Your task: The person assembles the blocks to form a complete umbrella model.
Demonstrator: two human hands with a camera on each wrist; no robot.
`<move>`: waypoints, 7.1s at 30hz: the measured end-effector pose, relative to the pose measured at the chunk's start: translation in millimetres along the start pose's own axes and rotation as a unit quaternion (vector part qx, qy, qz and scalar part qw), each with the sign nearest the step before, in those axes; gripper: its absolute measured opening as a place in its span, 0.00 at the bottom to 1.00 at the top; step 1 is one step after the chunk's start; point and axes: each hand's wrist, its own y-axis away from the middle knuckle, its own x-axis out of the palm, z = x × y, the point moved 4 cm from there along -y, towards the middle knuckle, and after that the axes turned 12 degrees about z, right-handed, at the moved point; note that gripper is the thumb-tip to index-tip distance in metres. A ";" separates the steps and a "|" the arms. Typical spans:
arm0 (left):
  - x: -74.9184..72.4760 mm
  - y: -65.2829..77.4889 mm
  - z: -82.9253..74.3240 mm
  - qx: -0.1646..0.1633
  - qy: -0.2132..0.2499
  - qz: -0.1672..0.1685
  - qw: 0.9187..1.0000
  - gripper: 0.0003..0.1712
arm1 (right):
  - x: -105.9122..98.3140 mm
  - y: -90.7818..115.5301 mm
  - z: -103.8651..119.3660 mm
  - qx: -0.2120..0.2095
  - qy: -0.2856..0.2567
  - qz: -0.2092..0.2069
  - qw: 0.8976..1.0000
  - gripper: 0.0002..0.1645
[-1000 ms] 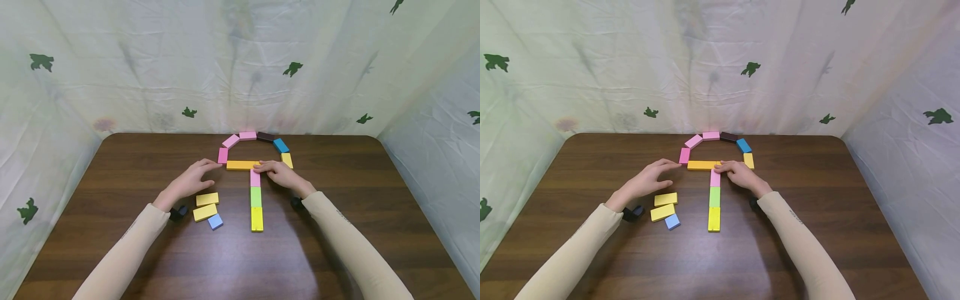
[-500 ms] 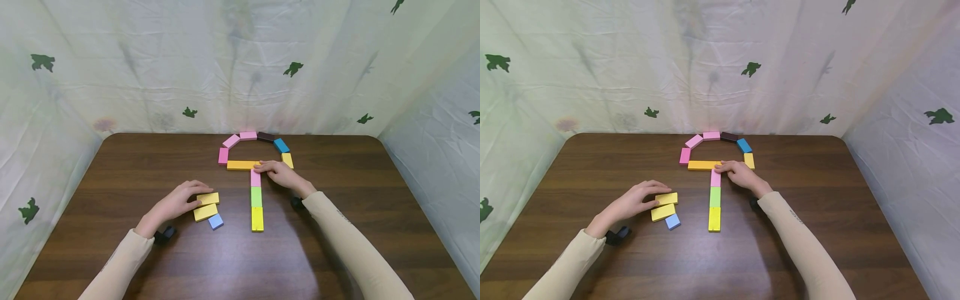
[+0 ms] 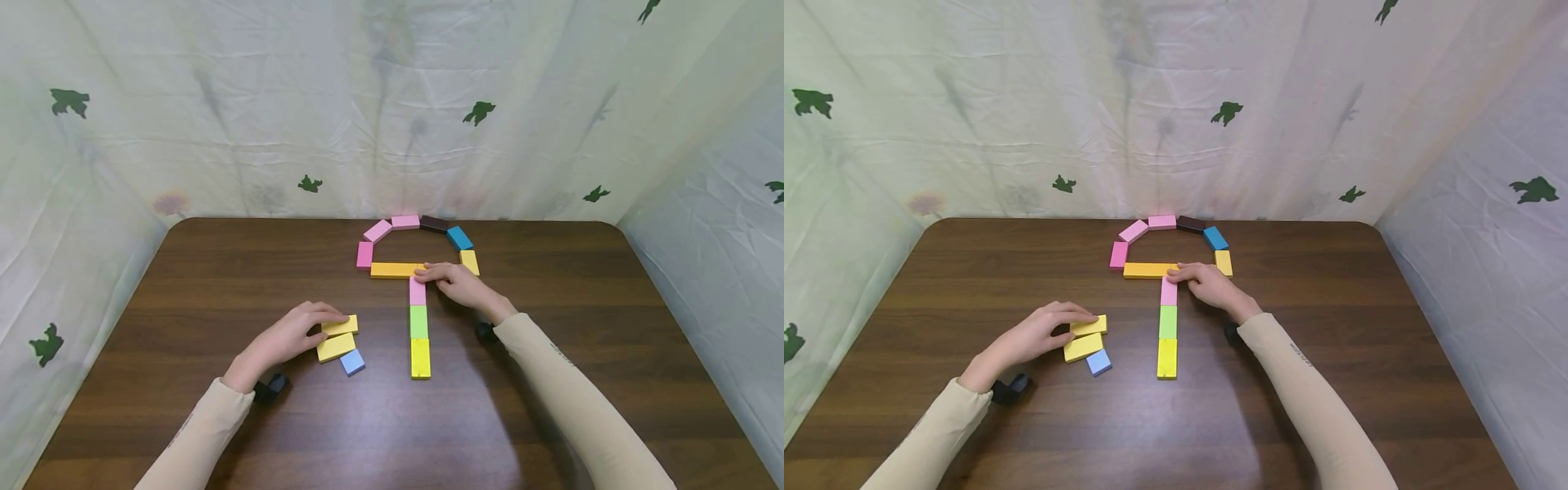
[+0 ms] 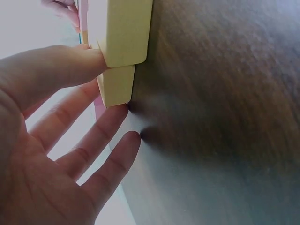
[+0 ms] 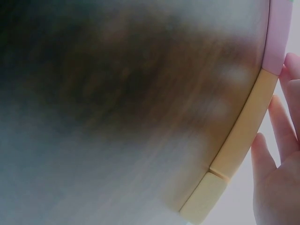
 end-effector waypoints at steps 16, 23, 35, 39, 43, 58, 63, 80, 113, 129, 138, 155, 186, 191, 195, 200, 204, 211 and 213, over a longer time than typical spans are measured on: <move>-1.1 -7.4 -1.7 -0.036 -0.030 -0.008 0.999 0.24 | -0.2 -0.5 -3.1 0.005 -0.001 -0.001 1.000 0.25; 0.2 -7.8 -0.2 -0.036 -0.050 -0.022 0.998 0.24 | 0.5 -0.5 -0.7 0.002 0.000 0.002 1.000 0.25; -6.2 0.1 -10.5 -0.007 -0.018 -0.037 0.999 0.25 | -0.1 -1.7 -2.4 -0.009 0.007 -0.004 1.000 0.25; -5.1 1.1 -19.9 0.006 -0.014 -0.037 0.999 0.24 | 0.0 -1.5 -1.9 -0.012 0.004 -0.004 1.000 0.25; -4.1 1.7 -33.0 0.034 -0.018 -0.043 0.998 0.23 | -0.1 -1.4 -1.5 -0.016 0.006 -0.005 1.000 0.25; 27.4 -0.2 -79.9 0.157 -0.014 -0.031 0.987 0.20 | -0.9 -1.7 -0.2 -0.012 0.013 -0.007 1.000 0.25; 39.9 -1.7 -91.7 0.169 -0.028 -0.016 0.985 0.20 | -0.8 -1.0 0.2 -0.017 0.013 -0.008 1.000 0.25; 67.8 -5.6 -106.5 0.162 -0.051 0.015 0.985 0.18 | -0.7 -1.5 -0.8 -0.014 0.015 -0.007 1.000 0.25; 75.0 -12.0 -115.3 0.167 -0.107 0.004 0.980 0.25 | 0.1 -2.4 -1.2 -0.011 0.014 -0.009 1.000 0.25; 75.8 -13.6 -113.6 0.156 -0.115 0.006 0.981 0.25 | -0.6 -3.0 -2.4 -0.017 0.019 -0.015 1.000 0.25; 75.6 -11.8 -114.1 0.183 -0.119 -0.007 0.976 0.25 | -0.7 -2.8 -1.5 -0.017 0.020 -0.015 1.000 0.24; 75.0 -11.7 -114.5 0.181 -0.126 -0.012 0.975 0.25 | 0.1 -2.3 -1.5 -0.002 0.014 -0.010 1.000 0.25; 17.0 19.6 -33.3 0.056 -0.046 0.004 0.997 0.28 | 0.3 -0.4 -1.5 -0.011 0.012 -0.013 1.000 0.25; 16.4 18.9 -29.3 0.047 -0.043 0.028 0.998 0.31 | 0.8 -0.6 -1.2 -0.012 0.010 -0.013 1.000 0.25; 14.9 20.1 -26.7 0.037 -0.052 0.032 0.997 0.31 | 0.2 -0.8 -0.8 -0.012 0.009 -0.012 1.000 0.25; 13.1 22.7 -23.0 0.035 -0.055 0.028 0.997 0.30 | -0.8 0.0 -0.1 -0.004 0.000 -0.008 1.000 0.25; 13.8 23.4 -21.2 0.030 -0.053 0.022 0.998 0.28 | -0.7 0.0 0.8 -0.003 0.002 -0.008 1.000 0.25; 15.5 24.2 -20.1 0.026 -0.041 0.034 0.998 0.31 | -0.4 -0.5 1.4 0.009 -0.001 -0.005 1.000 0.24; 15.6 25.0 -19.7 0.025 -0.033 0.040 0.998 0.32 | -0.4 -0.6 1.5 0.011 -0.002 -0.004 1.000 0.24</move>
